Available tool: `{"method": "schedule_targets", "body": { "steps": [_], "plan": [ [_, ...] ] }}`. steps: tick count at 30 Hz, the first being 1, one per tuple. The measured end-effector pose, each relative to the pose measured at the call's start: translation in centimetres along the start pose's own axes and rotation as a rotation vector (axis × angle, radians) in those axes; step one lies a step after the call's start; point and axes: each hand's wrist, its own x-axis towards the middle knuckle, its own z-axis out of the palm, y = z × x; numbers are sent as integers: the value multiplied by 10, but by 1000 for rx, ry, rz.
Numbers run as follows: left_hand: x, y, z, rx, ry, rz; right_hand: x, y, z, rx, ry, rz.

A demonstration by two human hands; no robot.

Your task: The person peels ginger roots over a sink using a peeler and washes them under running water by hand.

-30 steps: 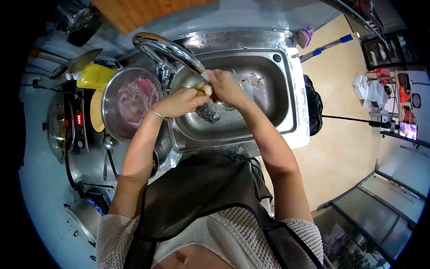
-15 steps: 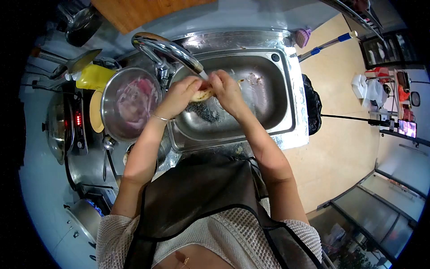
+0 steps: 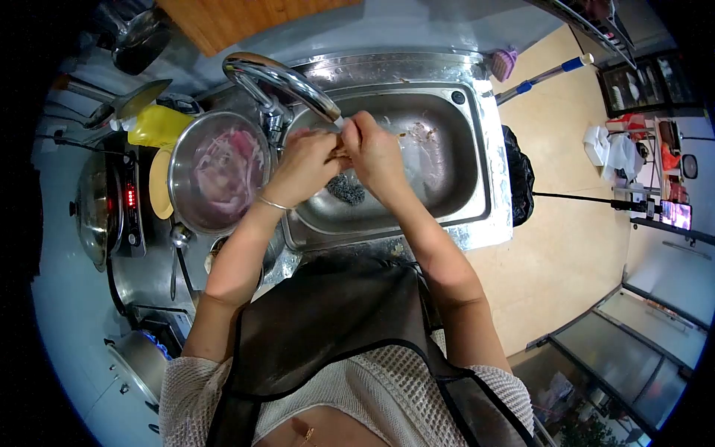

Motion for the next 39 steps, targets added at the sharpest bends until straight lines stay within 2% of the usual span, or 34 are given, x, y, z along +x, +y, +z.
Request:
{"method": "schedule_targets", "body": {
  "steps": [1,2,4,5,6,8,9,10,11,12,13,14,15,16,17,18,19,21,22,24,25,26,27,28,30,31,33,34,36,38,39],
  "plan": [
    [0,1,3,336,107,118,1,0,1,35,43,-40],
    [1,0,4,336,107,118,4,4,2,35,43,-40],
    [3,-2,7,624,295,323,13,18,3,137,-19,113],
    [1,-1,9,623,296,324,14,12,-2,83,10,71],
    [0,0,11,541,306,278,18,6,-9,82,12,70],
    [-1,-6,15,462,316,234,25,-1,-24,301,-375,460],
    [-2,-12,17,239,245,153,23,0,-24,302,-375,459],
    [-3,-18,18,18,177,71,21,0,-23,297,-343,294],
    [-3,-14,16,22,181,68,18,-1,-22,291,-312,128],
    [-4,-6,15,-367,208,-80,12,-5,-20,293,-318,124],
    [-4,-2,14,-756,230,-228,5,-11,-16,355,-293,-24],
    [-3,-3,14,-754,236,-229,2,-14,-14,416,-266,-170],
    [-2,-6,15,-822,286,-317,0,-8,-11,275,-306,-186],
    [0,-8,17,-890,335,-403,-1,-4,-5,275,-307,-187],
    [1,-9,17,-957,381,-489,-1,-2,2,210,-213,-257],
    [1,-9,18,-957,380,-489,-1,-2,6,143,-118,-325],
    [1,-8,17,-1003,368,-494,-1,-4,8,143,-117,-326],
    [0,-4,16,-1046,354,-499,0,-6,12,138,-194,-40],
    [-2,0,15,-1038,303,-559,1,-8,12,139,-193,-40],
    [-1,3,17,-1028,253,-619,2,-15,11,-65,-171,-131],
    [1,3,19,-1032,331,-638,2,-18,9,-64,-172,-131],
    [2,1,21,-1035,410,-657,0,-21,6,-131,-170,-237],
    [9,-13,33,-1046,488,-551,-1,-21,5,-199,-168,-343],
    [4,-27,42,-1048,489,-553,-2,-19,4,-200,-171,-342],
    [-2,-26,27,-1182,253,-657,-3,-14,3,-79,-96,-406],
    [-2,-25,25,-1183,254,-657,-3,-14,1,-80,-96,-406],
    [1,-22,21,-1386,179,-464,-1,-17,-2,258,-164,-244],
    [1,-18,20,-1386,178,-465,-1,-15,-1,257,-163,-242],
    [-1,-7,20,-1054,169,-595,0,-9,3,-98,-139,-264],
    [-2,-4,20,-1048,139,-656,5,-3,6,-77,-155,-204],
    [-3,-5,20,-1178,103,-659,7,-2,5,-58,-170,-145]
  ]
}}
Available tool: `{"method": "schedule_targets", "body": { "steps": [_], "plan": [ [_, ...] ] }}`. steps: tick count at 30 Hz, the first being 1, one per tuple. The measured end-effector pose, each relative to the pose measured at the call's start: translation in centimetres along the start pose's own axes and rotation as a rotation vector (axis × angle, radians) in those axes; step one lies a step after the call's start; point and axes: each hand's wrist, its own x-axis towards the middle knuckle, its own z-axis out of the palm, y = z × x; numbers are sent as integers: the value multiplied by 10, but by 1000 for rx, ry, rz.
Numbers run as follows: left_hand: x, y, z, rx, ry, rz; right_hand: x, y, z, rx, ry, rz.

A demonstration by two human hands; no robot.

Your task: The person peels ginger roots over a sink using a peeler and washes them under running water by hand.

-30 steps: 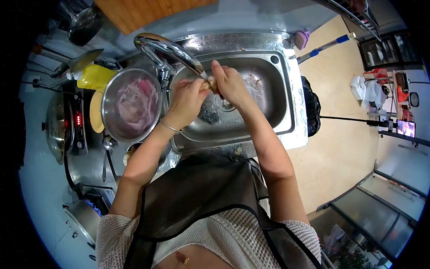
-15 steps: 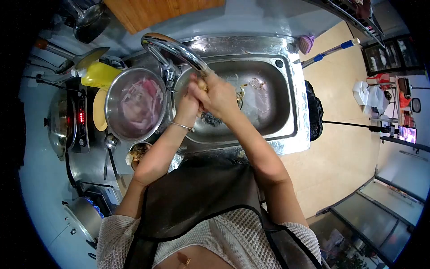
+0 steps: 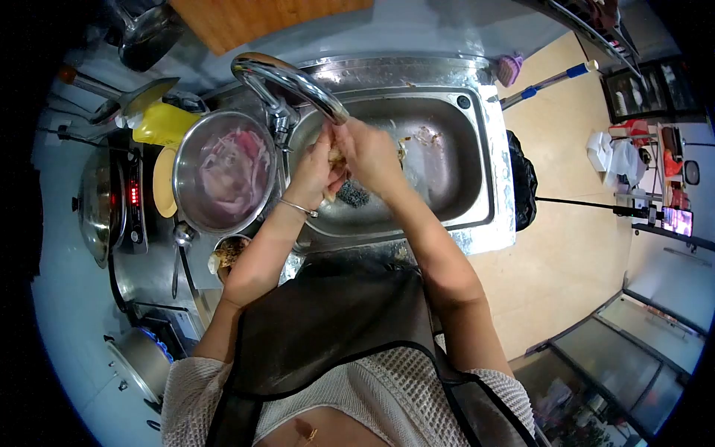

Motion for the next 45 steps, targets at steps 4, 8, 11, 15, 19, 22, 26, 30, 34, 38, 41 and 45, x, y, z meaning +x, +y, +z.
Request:
{"method": "schedule_targets", "body": {
  "steps": [4,8,11,15,19,22,26,30,34,38,41,45],
  "plan": [
    [2,6,-5,-370,-135,-194,2,1,-1,416,-106,200],
    [5,8,-6,-364,-278,-176,-2,-1,9,127,46,-18],
    [1,14,4,-314,-124,-225,6,5,3,14,0,36],
    [8,1,-6,-250,-202,-190,7,1,-1,369,-35,81],
    [11,-7,4,-29,-49,-107,-4,-12,9,-18,137,3],
    [11,-10,3,53,-21,-56,10,-5,5,-172,12,216],
    [15,-9,-15,-199,-398,-222,16,11,-10,199,-192,41],
    [28,-16,-30,-490,-840,-399,12,8,-15,449,-318,219],
    [31,-14,-32,-703,-1055,-427,1,30,-3,508,-261,-229],
    [4,18,4,-372,-519,-144,-5,13,-10,406,-108,-115],
    [5,16,-4,-199,-211,44,-5,14,-9,111,103,-315],
    [11,6,-19,310,-257,171,-10,3,-17,250,10,-186]
  ]
}}
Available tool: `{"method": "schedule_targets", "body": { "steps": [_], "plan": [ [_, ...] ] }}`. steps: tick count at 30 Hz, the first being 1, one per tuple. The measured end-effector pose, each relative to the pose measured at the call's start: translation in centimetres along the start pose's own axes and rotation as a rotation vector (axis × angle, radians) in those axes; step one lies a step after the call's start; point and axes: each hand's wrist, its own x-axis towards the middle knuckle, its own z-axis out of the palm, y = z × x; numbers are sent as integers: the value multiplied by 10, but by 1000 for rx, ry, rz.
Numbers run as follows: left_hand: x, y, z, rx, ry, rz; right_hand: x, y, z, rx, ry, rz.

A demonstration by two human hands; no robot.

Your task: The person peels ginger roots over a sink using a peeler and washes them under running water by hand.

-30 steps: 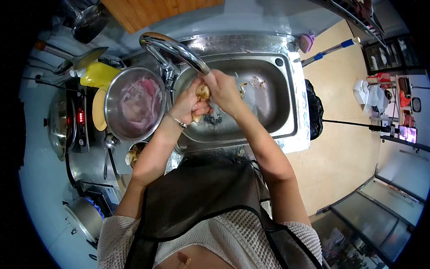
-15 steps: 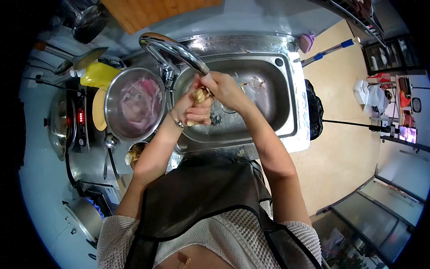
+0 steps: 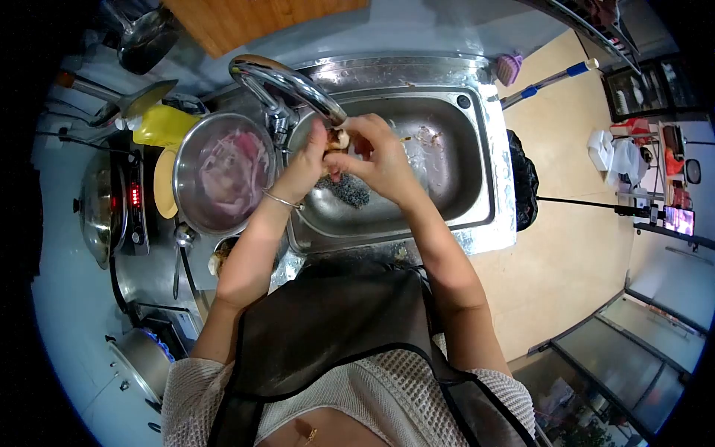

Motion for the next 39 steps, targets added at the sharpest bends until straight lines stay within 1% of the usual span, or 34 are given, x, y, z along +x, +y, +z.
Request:
{"method": "schedule_targets", "body": {
  "steps": [1,2,3,4,5,6,8,9,11,15,17,19,20,21,23,25,27,29,31,32,34,35,37,39],
  "plan": [
    [0,-3,0,181,63,17,0,1,3,239,25,63],
    [1,-4,0,180,62,18,-1,1,5,478,51,126],
    [1,-4,0,286,105,48,0,2,3,476,52,126],
    [1,-5,1,392,148,77,1,4,0,450,5,146],
    [2,-4,1,392,147,77,2,6,-3,424,-42,167],
    [2,-3,2,383,156,86,2,6,-5,424,-42,167],
    [3,0,1,372,167,95,4,6,-9,528,-96,200],
    [3,2,-1,404,142,87,4,6,-8,528,-98,200],
    [4,4,-3,436,116,80,3,6,-6,556,-84,296],
    [9,-1,-8,511,119,35,6,9,-7,607,-69,226],
    [9,-3,-9,518,117,29,7,7,-8,635,-82,262],
    [8,2,-4,460,122,95,6,9,-4,616,-76,290],
    [9,0,-5,459,120,95,6,9,-3,598,-70,317],
    [10,-3,-8,521,147,93,6,9,-3,598,-69,317],
    [10,-3,-10,582,177,88,7,9,-5,733,-58,316],
    [8,0,-8,612,183,174,8,6,-4,715,-66,345],
    [5,5,-4,653,213,199,7,6,-2,695,-67,373],
    [5,4,-4,694,243,224,6,11,0,686,-37,253],
    [10,-4,-7,628,250,365,5,14,-2,726,-34,269],
    [12,-7,-9,628,251,365,5,14,-2,765,-32,286],
    [14,-10,-12,767,197,523,6,13,-2,731,-29,287],
    [15,-11,-12,767,195,524,6,12,-2,696,-24,288],
    [16,-12,-12,755,211,653,7,14,-6,715,-43,277],
    [16,-12,-11,771,232,668,8,14,-7,732,-65,266]
  ]
}}
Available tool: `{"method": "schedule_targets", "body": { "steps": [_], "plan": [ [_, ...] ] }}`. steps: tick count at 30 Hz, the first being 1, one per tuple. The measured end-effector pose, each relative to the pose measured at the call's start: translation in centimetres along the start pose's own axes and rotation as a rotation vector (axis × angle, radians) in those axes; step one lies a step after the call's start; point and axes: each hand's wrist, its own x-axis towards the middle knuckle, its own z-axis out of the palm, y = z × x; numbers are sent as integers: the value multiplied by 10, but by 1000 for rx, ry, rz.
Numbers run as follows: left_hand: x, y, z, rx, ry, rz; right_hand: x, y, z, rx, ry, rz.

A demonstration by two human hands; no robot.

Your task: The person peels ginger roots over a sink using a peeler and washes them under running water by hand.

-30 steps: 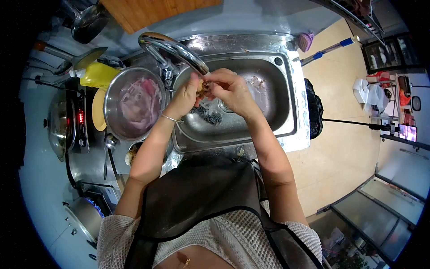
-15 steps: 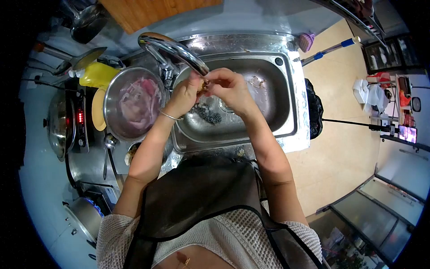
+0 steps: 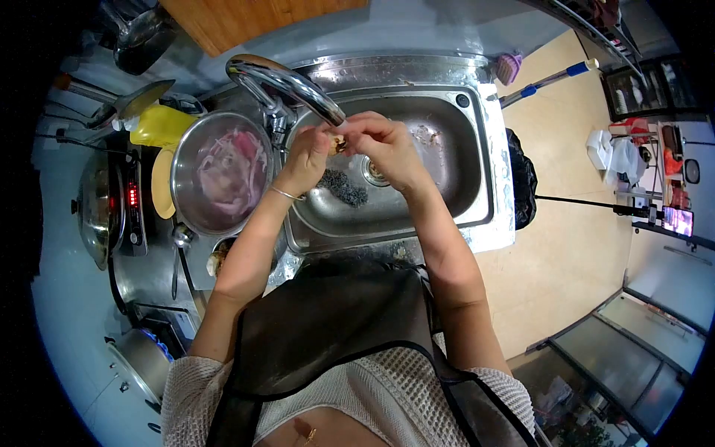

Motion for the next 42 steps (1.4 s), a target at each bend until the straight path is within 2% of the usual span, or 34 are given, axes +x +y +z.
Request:
{"method": "schedule_targets", "body": {
  "steps": [2,4,6,8,10,14,16,21,24,26,27,29,31,33,35,36,38,39,41,42],
  "plan": [
    [0,-1,0,21,20,10,0,-1,2,-84,17,47],
    [1,-7,-1,17,-82,34,2,2,0,-70,12,12],
    [2,-5,-1,8,-36,61,2,2,0,-56,5,-23],
    [-1,-7,-1,-1,13,85,2,-3,3,145,15,62],
    [-8,-14,3,-567,-227,-350,1,-5,3,82,2,82],
    [-1,8,-1,-765,-216,-388,0,-1,0,48,-19,110],
    [-1,8,-4,-849,-295,-433,0,-4,2,50,-18,132],
    [3,7,-9,-774,-358,-575,-1,-4,0,4,-57,94],
    [10,7,-15,-759,-424,-668,-1,-7,2,-63,-97,177],
    [8,5,-16,-763,-485,-693,2,-10,9,-342,-46,125],
    [6,1,-13,-829,-533,-691,4,-6,6,-343,-46,123],
    [4,2,-13,-893,-582,-688,7,7,-1,-474,17,-10],
    [-1,9,-16,-834,-493,-744,5,10,-6,-454,29,24],
    [-2,4,-14,-821,-499,-690,3,10,-6,-435,38,64],
    [-2,4,-11,-617,-392,-656,0,9,-3,-404,75,36],
    [-2,6,-10,-618,-392,-654,-2,9,-2,-406,76,36],
    [-2,10,-10,-702,-206,-816,-4,8,1,-405,128,-36],
    [-2,14,-6,-702,-202,-813,-6,9,3,-407,125,-38],
    [-3,23,6,-1187,316,-808,-9,18,8,-604,210,-182],
    [-6,21,11,-1228,365,-754,-9,21,13,-608,283,-230]
  ]
}}
